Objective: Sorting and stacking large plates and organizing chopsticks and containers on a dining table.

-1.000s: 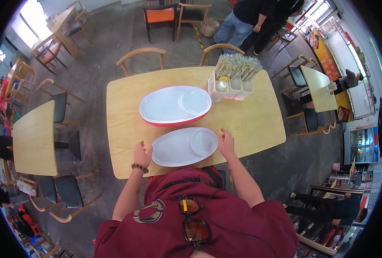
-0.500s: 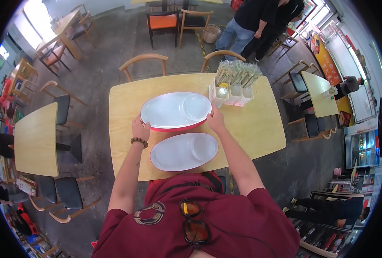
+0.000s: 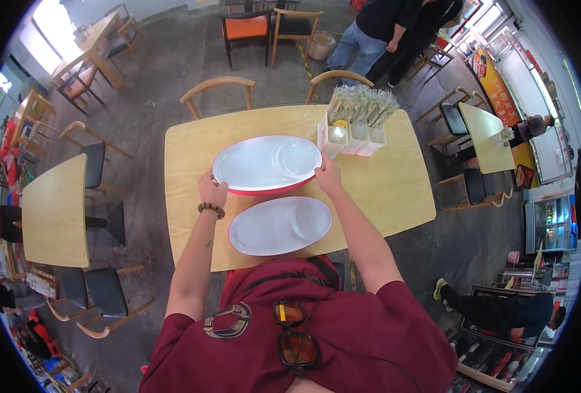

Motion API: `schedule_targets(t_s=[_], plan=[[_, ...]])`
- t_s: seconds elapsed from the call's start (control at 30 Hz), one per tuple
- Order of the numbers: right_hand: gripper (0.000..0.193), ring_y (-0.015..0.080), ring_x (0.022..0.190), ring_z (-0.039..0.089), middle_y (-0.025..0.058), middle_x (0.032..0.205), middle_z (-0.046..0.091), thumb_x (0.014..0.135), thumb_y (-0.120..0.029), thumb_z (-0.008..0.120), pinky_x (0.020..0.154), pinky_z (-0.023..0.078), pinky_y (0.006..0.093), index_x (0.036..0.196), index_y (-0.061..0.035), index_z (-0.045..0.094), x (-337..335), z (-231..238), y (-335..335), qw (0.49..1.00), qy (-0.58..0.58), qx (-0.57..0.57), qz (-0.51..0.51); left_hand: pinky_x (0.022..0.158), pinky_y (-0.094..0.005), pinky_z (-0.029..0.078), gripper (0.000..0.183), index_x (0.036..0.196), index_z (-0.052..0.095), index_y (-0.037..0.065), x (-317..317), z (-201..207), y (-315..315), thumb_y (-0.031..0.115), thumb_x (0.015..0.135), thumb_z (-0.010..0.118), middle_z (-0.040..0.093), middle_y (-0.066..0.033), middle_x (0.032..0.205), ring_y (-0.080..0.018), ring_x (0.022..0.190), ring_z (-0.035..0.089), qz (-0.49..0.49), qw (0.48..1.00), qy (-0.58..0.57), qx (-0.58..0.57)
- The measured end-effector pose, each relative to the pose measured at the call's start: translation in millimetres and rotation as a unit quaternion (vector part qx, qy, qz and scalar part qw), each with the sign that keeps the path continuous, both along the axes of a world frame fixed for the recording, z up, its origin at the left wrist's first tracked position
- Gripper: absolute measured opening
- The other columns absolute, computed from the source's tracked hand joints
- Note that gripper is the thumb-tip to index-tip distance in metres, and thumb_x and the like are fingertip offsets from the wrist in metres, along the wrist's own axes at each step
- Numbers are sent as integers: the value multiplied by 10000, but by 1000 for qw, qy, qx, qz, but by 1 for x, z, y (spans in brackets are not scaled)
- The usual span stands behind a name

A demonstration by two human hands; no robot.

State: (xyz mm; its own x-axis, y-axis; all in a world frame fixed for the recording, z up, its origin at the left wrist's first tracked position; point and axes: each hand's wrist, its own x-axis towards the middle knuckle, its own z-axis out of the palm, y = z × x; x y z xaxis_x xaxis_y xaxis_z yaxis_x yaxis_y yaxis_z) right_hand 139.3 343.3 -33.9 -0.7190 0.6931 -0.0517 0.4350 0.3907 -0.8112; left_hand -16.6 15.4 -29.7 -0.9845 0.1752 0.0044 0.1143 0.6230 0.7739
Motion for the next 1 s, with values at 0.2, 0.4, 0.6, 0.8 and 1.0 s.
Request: schedule_targets(t_s=[0.2,0.4,0.6,0.8,1.0], plan=[[562,177,618,598,88,689,610,796,-74,604,636,508,350,1357,-53,593,28,15,-7,999,9,-43,0,770,-345,558,382,1182,588,-10,27,36,-11,46,823,709,655,-122,1023,-204,868,674,6,992,-59,114],[553,124,584,532,39,656,559,797,-21,610,593,469,303,1349,-27,584,88,24,-29,997,15,-70,4,654,-281,503,220,1015,572,-17,78,30,-51,48,855,708,646,-64,845,-119,721,608,4,994,-52,96],[540,120,591,542,36,662,571,807,-4,609,605,479,292,1346,-14,577,152,13,-57,996,2,-84,-11,634,-356,537,211,991,575,-12,136,17,-73,67,847,707,685,-131,804,-217,682,687,-14,995,-75,68],[557,134,601,581,62,668,597,813,-17,596,616,495,303,1370,-32,571,171,-19,-65,996,-36,-82,-20,660,-381,538,205,973,594,3,156,-4,-74,58,819,717,667,-140,839,-252,697,677,-19,997,-75,30],[583,170,594,590,83,654,590,805,-40,592,621,500,332,1387,-46,562,172,-21,-68,997,-62,-51,-17,690,-404,514,213,962,594,27,157,-16,-75,60,796,723,593,-132,892,-266,733,622,-42,997,-50,-28]])
